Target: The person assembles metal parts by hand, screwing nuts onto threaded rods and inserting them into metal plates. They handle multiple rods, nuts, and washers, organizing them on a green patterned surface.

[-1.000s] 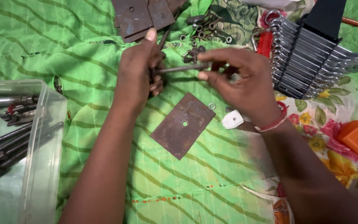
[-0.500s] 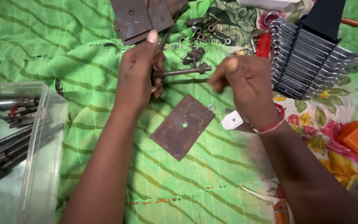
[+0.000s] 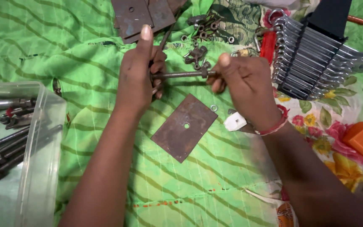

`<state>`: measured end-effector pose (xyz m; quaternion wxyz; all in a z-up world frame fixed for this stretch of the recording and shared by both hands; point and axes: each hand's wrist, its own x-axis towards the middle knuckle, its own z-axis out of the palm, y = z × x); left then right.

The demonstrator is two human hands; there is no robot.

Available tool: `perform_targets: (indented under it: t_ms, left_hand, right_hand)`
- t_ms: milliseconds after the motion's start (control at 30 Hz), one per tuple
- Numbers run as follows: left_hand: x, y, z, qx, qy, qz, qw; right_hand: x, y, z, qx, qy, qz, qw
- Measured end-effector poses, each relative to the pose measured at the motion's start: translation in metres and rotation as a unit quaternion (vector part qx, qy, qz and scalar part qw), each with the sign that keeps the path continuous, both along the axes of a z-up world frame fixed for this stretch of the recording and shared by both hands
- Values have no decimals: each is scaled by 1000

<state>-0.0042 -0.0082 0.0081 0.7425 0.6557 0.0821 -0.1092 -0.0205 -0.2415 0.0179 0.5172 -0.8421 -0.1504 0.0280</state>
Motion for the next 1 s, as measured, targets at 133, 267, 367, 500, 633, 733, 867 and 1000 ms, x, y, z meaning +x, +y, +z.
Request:
perform_targets:
  t_ms: [133, 267, 367, 500, 633, 733, 867, 1000]
  left_hand:
    - [2, -1, 0, -28, 4, 6, 1000]
    - [1, -1, 0, -11, -4, 4, 1000]
    - [0, -1, 1, -16, -11, 4, 1000]
    - [1, -1, 5, 5, -14, 23, 1000]
    - [-1, -3, 4, 18, -33, 24, 999]
    - [-1, -4, 3, 14, -22, 26, 999]
    - [-1, -4, -1, 20, -29, 38, 999]
    - [0, -6, -8, 48, -65, 53, 995]
  right_hand:
    - [3, 7, 12, -11, -114, 49, 992]
    - [2, 10, 15, -35, 51, 9, 998]
    - [2, 10, 19, 31, -20, 3, 999]
    - [1, 10, 21, -23, -144, 47, 988]
    - [0, 7, 8, 12, -68, 29, 997]
    - [-1, 3, 9, 10, -83, 14, 996]
    - [1, 8, 20, -14, -180, 86, 980]
    - [-3, 12, 26, -95, -129, 56, 985]
